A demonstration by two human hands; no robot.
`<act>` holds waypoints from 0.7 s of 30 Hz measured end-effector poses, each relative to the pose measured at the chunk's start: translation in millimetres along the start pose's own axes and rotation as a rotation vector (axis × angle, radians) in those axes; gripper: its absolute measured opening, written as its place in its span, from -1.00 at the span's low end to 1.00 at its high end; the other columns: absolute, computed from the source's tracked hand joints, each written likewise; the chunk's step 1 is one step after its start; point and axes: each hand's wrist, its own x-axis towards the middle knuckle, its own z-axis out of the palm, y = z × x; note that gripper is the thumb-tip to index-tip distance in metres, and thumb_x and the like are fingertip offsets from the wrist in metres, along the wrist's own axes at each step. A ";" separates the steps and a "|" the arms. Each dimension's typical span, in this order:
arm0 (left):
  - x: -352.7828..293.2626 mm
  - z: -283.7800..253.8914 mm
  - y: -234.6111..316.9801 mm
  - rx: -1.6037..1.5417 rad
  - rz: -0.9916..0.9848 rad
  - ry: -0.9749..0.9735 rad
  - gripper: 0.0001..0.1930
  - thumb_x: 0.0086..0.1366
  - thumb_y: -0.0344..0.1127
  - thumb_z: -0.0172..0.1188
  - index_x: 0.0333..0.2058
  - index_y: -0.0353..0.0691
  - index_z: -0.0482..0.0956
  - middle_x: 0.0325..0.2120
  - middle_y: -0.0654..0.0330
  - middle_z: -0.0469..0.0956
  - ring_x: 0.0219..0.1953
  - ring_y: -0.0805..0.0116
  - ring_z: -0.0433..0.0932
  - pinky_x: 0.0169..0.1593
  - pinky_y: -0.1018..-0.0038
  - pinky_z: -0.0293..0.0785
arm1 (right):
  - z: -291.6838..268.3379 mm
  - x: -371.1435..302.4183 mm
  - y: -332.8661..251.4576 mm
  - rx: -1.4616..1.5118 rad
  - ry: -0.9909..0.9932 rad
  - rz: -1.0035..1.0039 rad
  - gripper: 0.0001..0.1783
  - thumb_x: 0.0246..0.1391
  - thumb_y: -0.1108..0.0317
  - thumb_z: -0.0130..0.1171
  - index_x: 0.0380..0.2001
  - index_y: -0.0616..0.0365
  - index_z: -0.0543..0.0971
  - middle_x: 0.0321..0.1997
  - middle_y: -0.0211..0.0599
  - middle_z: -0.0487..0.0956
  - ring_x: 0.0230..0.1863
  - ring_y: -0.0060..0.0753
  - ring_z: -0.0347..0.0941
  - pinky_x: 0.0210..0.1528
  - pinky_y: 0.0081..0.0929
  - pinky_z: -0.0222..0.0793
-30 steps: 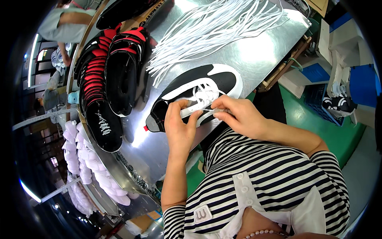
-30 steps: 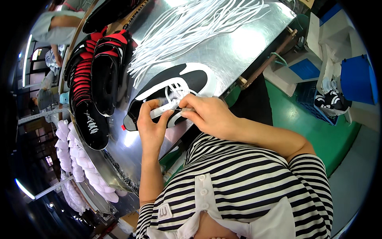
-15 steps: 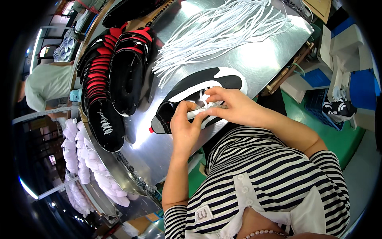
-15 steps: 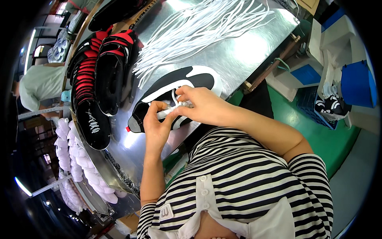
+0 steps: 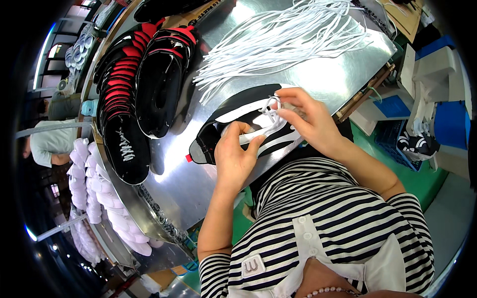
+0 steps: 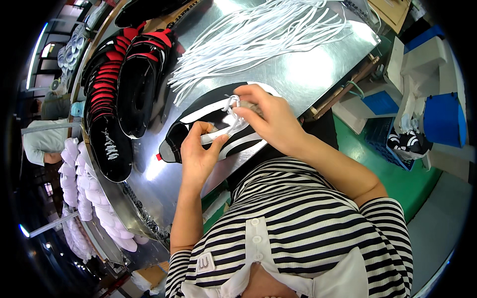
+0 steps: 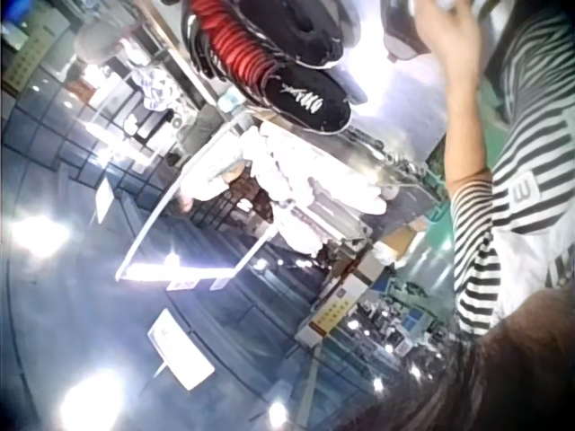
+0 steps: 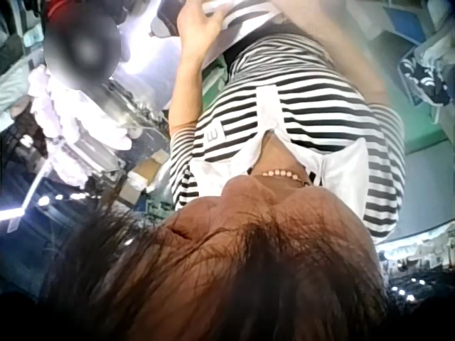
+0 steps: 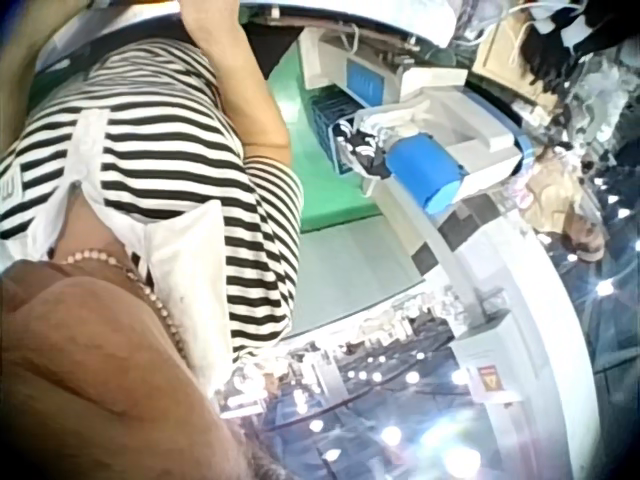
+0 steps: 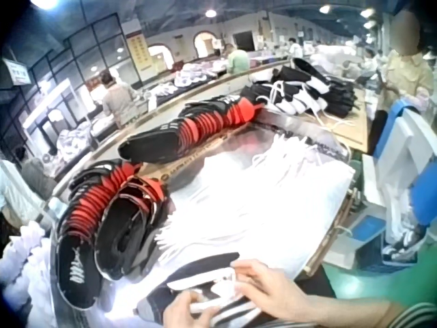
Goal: The person laces a black and white shoe by threading white laces through the eyelets one by one. The person picks up a single lace from a bundle, threads it through the bottom eyelets, and continues lacing up the shoe while holding it on a metal surface.
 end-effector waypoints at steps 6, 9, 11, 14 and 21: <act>-2.0 0.2 1.0 0.018 -0.013 0.019 -0.71 0.10 -0.30 0.38 -0.35 -0.33 0.48 -0.43 -0.01 0.56 -0.37 -0.02 0.56 -0.26 0.26 0.44 | 4.8 -38.1 -3.8 -0.210 -0.204 0.000 -0.80 0.26 0.32 0.09 -0.17 0.19 0.39 -0.41 -0.15 0.60 -0.37 -0.14 0.59 -0.30 -0.36 0.45; -2.0 -0.1 2.7 -0.003 0.001 0.025 -0.72 0.10 -0.30 0.38 -0.36 -0.33 0.48 -0.45 -0.01 0.56 -0.41 -0.02 0.56 -0.29 0.26 0.44 | 9.3 -39.4 7.4 -0.200 -0.220 0.040 -0.84 0.26 0.34 0.06 -0.21 0.21 0.41 -0.45 -0.16 0.59 -0.41 -0.11 0.57 -0.35 -0.33 0.41; -2.4 -0.8 3.4 -0.005 -0.016 0.014 -0.72 0.09 -0.31 0.38 -0.36 -0.33 0.49 -0.46 0.00 0.57 -0.43 0.00 0.56 -0.31 0.27 0.44 | 9.8 -36.3 6.0 -0.193 -0.235 0.066 -0.85 0.27 0.38 0.07 -0.21 0.24 0.42 -0.45 -0.22 0.59 -0.40 -0.33 0.56 -0.31 -0.47 0.43; -2.7 -0.7 4.6 -0.018 -0.028 0.010 -0.73 0.09 -0.32 0.39 -0.36 -0.33 0.49 -0.46 0.00 0.57 -0.45 0.01 0.56 -0.33 0.28 0.44 | 11.7 -34.7 5.3 -0.194 -0.237 0.088 -0.87 0.28 0.40 0.08 -0.22 0.25 0.43 -0.46 -0.27 0.58 -0.41 -0.45 0.56 -0.31 -0.53 0.44; -9.0 9.5 -7.0 -0.007 0.205 0.053 -0.78 0.12 -0.38 0.35 -0.33 -0.29 0.49 -0.48 0.02 0.55 -0.46 0.02 0.55 -0.36 0.27 0.43 | 30.4 -28.9 19.1 -0.070 -0.135 0.165 -0.88 0.23 0.42 0.05 -0.28 0.25 0.39 -0.56 -0.21 0.57 -0.48 -0.27 0.57 -0.40 -0.41 0.41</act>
